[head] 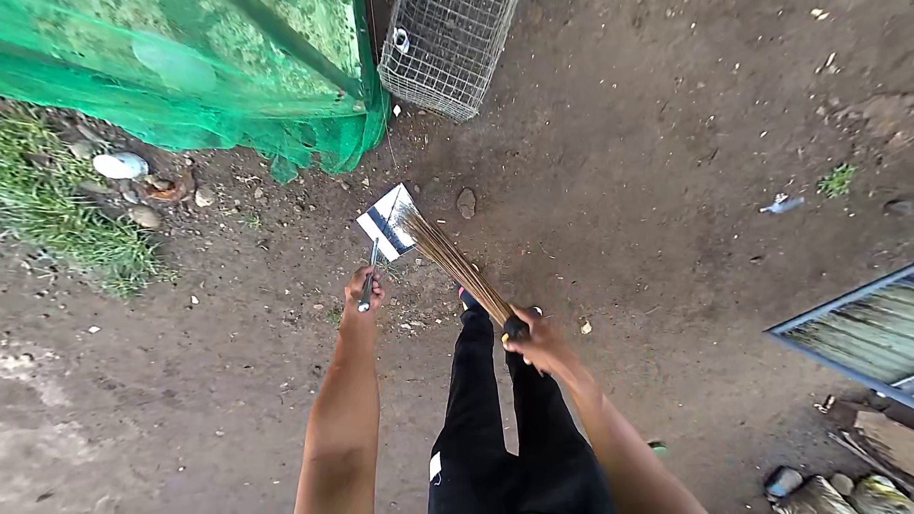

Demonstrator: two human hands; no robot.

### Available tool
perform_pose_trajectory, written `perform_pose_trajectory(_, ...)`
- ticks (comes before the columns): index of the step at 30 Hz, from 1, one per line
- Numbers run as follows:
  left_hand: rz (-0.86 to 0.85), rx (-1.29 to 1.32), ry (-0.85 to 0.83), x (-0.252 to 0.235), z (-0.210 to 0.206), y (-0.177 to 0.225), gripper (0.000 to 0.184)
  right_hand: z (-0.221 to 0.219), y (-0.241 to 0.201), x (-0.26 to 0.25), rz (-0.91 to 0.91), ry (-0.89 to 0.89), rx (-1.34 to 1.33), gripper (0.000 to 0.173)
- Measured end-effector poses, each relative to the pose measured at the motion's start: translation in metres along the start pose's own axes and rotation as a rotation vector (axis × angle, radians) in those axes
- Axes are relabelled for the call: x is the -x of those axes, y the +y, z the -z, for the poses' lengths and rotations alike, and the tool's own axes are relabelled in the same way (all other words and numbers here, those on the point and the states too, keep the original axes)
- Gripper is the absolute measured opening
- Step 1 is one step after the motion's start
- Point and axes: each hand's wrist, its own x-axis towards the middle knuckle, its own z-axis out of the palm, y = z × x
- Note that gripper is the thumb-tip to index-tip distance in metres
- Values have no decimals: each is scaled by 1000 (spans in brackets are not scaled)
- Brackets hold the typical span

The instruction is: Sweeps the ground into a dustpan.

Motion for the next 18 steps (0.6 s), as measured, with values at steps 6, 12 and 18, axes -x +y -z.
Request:
perform_pose_trajectory(6,42,-57,22,14,36,11,12,-65,26,10,-90,240,-23,88)
perform_pose_trajectory(12,64,-238,227,3,16,2,6,-110,-15,-58,-129,-46,-23,92)
perform_pose_trajectory(18,52,-238,168,-2,29,2,8,-100,4,15,-60,8,-75,90)
